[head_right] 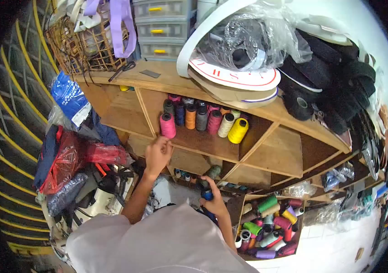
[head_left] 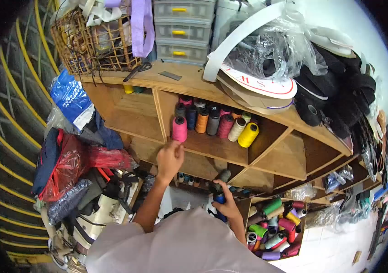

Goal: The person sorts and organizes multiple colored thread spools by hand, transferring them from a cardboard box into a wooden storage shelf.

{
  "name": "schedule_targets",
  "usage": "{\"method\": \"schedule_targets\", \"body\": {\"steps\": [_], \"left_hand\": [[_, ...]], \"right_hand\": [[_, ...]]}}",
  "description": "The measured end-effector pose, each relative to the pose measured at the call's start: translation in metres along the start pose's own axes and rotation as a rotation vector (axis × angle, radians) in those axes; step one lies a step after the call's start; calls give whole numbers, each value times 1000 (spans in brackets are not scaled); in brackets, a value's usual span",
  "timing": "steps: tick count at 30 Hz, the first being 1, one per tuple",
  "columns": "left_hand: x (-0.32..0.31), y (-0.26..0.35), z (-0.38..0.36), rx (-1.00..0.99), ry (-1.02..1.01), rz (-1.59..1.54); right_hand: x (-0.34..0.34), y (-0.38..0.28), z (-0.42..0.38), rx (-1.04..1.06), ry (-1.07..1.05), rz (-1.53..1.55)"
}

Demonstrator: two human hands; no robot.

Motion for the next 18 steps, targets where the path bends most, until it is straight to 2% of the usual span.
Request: {"method": "schedule_targets", "body": {"steps": [1,6,8,12,14,15,18], "left_hand": [[0,11,1,-45,-85,4],[-21,14,23,-14,-151,-103],[-9,24,29,0,-93,16],[-22,14,30,-16,-57,-61],[-19,15,29,-4,-91,-37],[-19,15,29,-25,-82,-36],[-21,11,25,-74,-67,-107]], "right_hand": [[4,2,-3,-5,0,16],[20,11,-4,-128,-20,4],[21,-14,5,8,-46,-84],[21,-24,16,30,-87,-154],[14,-26,20,-26,-133,-213],[10,-35,24,105,-180,-277],[-2,-53,28,58,-246,-313]]}}
Point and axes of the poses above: each hand's wrist, its own z-axis towards the middle knuckle, its own x-axis out of the back of the hand, y = z × x, the point moved 5 cm from there along z, towards the middle knuckle, and after that the axes turned 10 degrees about z, right-handed, at the moved point
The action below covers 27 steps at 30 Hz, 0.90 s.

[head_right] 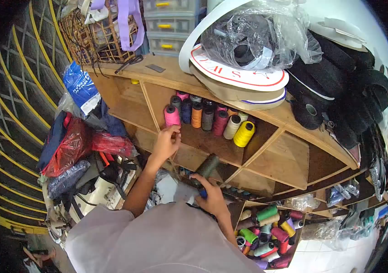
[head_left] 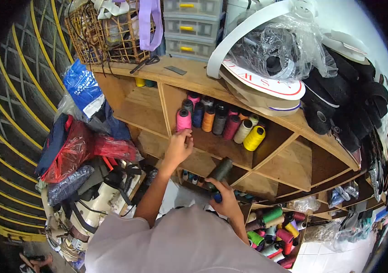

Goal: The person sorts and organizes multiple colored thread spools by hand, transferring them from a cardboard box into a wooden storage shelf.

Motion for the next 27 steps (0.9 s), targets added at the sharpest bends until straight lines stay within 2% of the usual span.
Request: {"method": "schedule_targets", "body": {"steps": [2,3,4,6,7,9,10,11,12,14,15,16,17,20,22,23,24,26,27], "left_hand": [[4,10,-5,-130,-38,-49],[12,24,-12,-73,-193,-164],[15,35,-21,-74,-198,-166],[1,50,-47,232,-535,-785],[11,65,-50,221,-538,-753],[3,52,-52,210,-518,-674],[-3,43,-52,193,-496,-599],[-13,34,-56,295,-547,-701],[-25,21,-59,294,-547,-702],[-36,0,-57,174,-363,-625],[-24,12,-55,270,-352,-728],[-13,23,-51,269,-347,-725],[-2,31,-46,265,-311,-718],[7,43,-37,267,-247,-753],[17,48,-22,142,-46,-418],[16,43,-18,66,93,-133],[7,38,-15,67,91,-135],[-1,28,-9,112,233,-128],[-5,24,-9,151,226,-91]], "right_hand": [[0,-7,8,-3,-16,-58],[0,-4,13,-10,-50,-152],[0,-1,18,-19,-83,-243],[5,7,28,-85,-96,-326],[7,10,33,-37,-117,-427],[10,-12,46,101,-192,-585],[10,-11,50,99,-192,-584],[9,-7,54,95,-223,-598],[8,-3,56,92,-254,-613],[12,-4,56,157,-219,-581],[16,-5,56,136,-187,-444],[19,-4,56,115,-155,-306],[19,-3,56,119,-157,-304],[25,-7,49,259,41,-63],[24,1,40,220,124,-29],[25,17,37,181,169,14],[27,28,33,144,213,56],[28,32,28,118,249,46],[28,42,26,-37,286,260]]}}
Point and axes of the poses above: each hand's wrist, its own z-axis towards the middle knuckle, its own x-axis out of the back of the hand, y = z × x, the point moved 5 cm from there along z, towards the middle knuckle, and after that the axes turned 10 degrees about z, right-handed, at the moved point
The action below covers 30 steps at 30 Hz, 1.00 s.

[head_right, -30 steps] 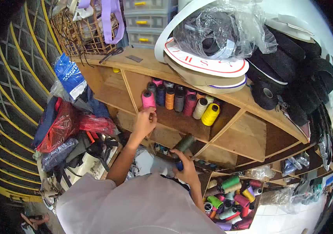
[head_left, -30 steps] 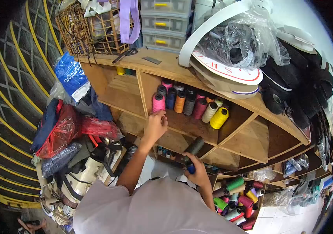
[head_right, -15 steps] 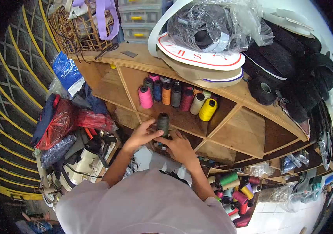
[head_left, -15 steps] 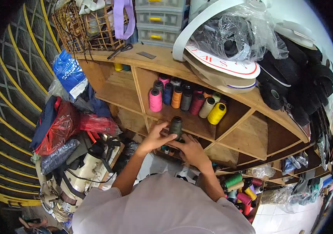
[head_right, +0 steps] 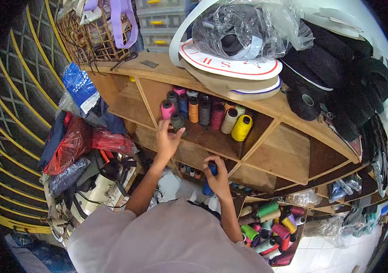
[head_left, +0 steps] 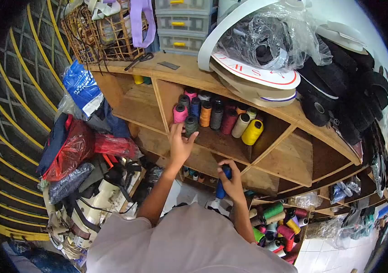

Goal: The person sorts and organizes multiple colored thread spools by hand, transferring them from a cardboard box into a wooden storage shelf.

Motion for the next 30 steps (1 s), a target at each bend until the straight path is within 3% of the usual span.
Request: {"method": "schedule_targets", "body": {"steps": [1,3,5,11,13,14,19,22,23,24,26,30], "left_hand": [[-4,-3,-2,-3,1,-3],[-6,-3,-7,-22,73,-23],[-5,1,-11,-27,116,-28],[-10,-17,-10,7,151,-105],[-10,-15,-7,12,86,-114],[-8,-14,-5,14,89,-113],[-8,-16,-2,21,103,-49],[-4,-11,0,-28,109,0],[-8,-16,-1,-22,96,-3],[-14,-23,-1,-28,113,-24],[-14,-25,1,-73,130,-10],[-13,-23,-1,-71,115,-39]], "right_hand": [[1,9,-4,-181,54,192],[3,2,-14,-143,16,286],[1,13,-27,-436,-48,552],[6,40,-47,-519,-21,800],[7,58,-53,-651,169,1110],[6,84,-55,-693,151,1228],[-7,82,-52,-728,145,1372],[-4,19,-17,-352,85,589],[5,28,-1,-2,125,240],[-1,-12,5,53,193,149],[7,-7,32,355,183,-250],[-6,-12,76,303,136,-429]]}}
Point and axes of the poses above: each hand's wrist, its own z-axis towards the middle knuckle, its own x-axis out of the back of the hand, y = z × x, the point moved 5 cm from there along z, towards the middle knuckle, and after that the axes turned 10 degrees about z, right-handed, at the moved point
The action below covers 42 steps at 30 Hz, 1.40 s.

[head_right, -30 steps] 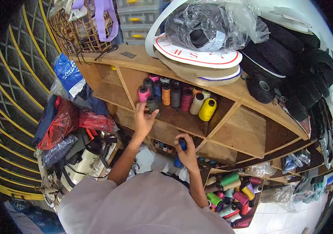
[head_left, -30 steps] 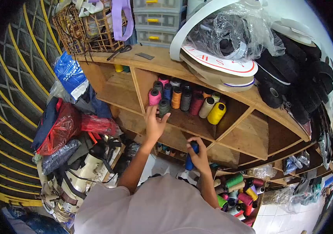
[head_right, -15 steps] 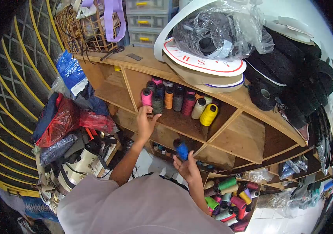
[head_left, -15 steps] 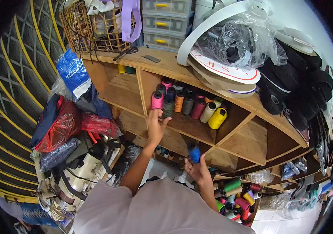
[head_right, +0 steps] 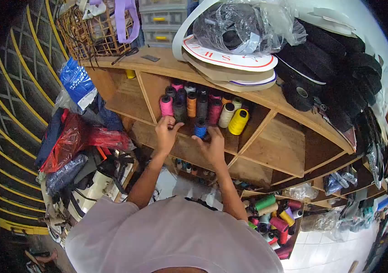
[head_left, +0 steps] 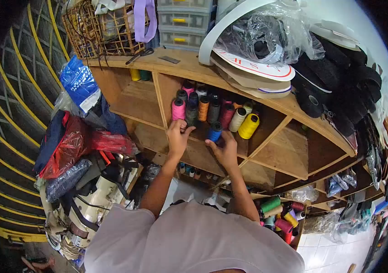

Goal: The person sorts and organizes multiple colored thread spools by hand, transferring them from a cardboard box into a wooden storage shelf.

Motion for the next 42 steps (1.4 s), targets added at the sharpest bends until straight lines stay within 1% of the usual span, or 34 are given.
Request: {"method": "schedule_targets", "body": {"steps": [1,3,4,5,7,8,10,11,13,14,16,20,22,23,25,29,31,32,34,35,37,38,40,42], "left_hand": [[-1,-1,0,-9,2,-2],[-2,-7,-1,5,-4,-29],[-3,-10,-2,24,-32,-45],[-4,-13,-3,16,-29,-43],[-2,-13,-4,25,-34,-85],[-2,-14,-4,27,-48,-62],[-1,-16,-5,25,-59,-46],[-1,-17,-5,23,-71,-32],[-1,-18,-4,23,-69,-40],[-1,-19,-4,38,-68,-53],[-4,-22,-5,56,-70,-68],[-5,-21,-2,55,-68,-75],[-4,-23,-1,38,-70,-50],[-5,-25,0,41,-87,-63],[-5,-28,1,48,-106,-73],[-2,-25,4,26,-142,-111],[0,-25,5,11,-155,-112],[-1,-26,5,27,-185,-139],[-2,-32,3,41,-222,-167],[-4,-35,2,70,-251,-188],[-6,-41,2,92,-285,-209],[-6,-44,0,107,-291,-237],[-3,-42,-3,120,-305,-266],[5,-40,-7,114,-231,-306]], "right_hand": [[-7,7,4,6,8,0],[-24,11,14,58,25,-173],[-30,10,17,10,51,-86],[-36,11,19,16,56,-82],[-45,22,22,-97,91,-76],[-50,25,23,-95,92,-74],[-51,28,23,-112,172,-1],[-52,31,23,-113,169,1],[-48,22,24,139,288,-165],[-49,25,23,137,288,-165],[-48,25,23,-28,240,-107],[-47,23,23,-78,265,-52],[-49,28,22,-162,228,-72],[-49,29,23,-162,225,-71],[-48,26,23,-99,254,-136],[-47,23,23,-96,241,-149],[-47,23,23,-286,116,-140],[-49,25,23,-288,117,-137],[-50,27,22,-175,201,-115],[-51,31,21,-178,205,-114],[-49,25,22,-65,273,-167],[-49,25,21,-68,279,-166],[-50,27,20,-216,168,-142],[-49,26,20,-219,176,-118]]}}
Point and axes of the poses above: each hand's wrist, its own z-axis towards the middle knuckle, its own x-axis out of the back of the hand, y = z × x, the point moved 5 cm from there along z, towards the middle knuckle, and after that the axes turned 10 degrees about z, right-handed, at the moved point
